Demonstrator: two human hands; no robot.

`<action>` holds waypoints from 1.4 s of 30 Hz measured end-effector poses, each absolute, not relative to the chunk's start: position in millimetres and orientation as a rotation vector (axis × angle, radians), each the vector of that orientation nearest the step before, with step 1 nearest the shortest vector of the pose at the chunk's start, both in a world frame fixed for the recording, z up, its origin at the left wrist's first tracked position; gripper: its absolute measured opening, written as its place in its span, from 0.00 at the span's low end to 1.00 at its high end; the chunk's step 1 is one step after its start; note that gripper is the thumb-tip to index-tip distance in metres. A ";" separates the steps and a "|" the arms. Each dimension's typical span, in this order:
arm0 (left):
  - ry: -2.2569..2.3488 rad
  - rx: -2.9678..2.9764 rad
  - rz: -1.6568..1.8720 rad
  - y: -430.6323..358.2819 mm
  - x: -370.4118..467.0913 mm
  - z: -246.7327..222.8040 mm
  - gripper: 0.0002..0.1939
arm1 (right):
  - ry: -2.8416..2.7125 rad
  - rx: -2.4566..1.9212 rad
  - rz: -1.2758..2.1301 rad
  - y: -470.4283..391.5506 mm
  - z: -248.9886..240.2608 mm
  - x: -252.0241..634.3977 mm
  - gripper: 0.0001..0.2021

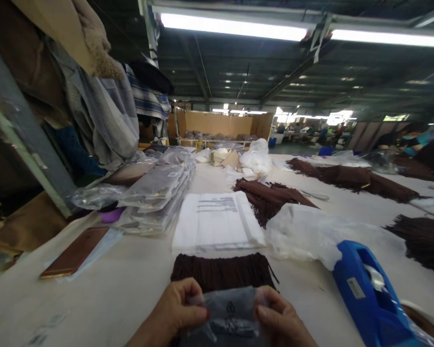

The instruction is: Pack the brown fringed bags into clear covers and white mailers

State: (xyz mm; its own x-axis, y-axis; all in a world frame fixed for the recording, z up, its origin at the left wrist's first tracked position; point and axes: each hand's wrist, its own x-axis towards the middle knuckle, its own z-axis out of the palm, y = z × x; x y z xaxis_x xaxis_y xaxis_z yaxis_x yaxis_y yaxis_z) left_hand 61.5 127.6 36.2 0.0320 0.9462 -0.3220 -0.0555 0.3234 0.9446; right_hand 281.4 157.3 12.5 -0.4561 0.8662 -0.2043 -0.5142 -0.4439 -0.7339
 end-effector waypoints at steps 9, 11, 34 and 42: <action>1.421 0.976 1.161 152.0 56.9 44.2 0.18 | -0.833 -0.989 1.785 187.1 23.4 275.2 0.21; 1.576 1.101 1.105 163.3 54.1 35.9 0.16 | -0.952 -1.083 1.684 198.7 22.2 271.6 0.22; 1.621 2.387 0.282 172.1 47.9 24.7 0.17 | -1.957 -1.238 0.585 226.9 -30.6 294.5 0.19; 1.607 2.334 0.321 172.4 43.3 25.7 0.20 | -2.283 -1.056 0.889 231.8 24.6 271.8 0.12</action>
State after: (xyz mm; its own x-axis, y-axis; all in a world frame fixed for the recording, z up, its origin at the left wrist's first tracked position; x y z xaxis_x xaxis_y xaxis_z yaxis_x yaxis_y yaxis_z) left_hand 43.3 172.4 25.7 0.3534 0.9353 0.0194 0.8710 -0.3366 0.3578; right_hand 271.8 231.8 24.6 -0.5939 0.7920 0.1411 0.4881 0.4942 -0.7194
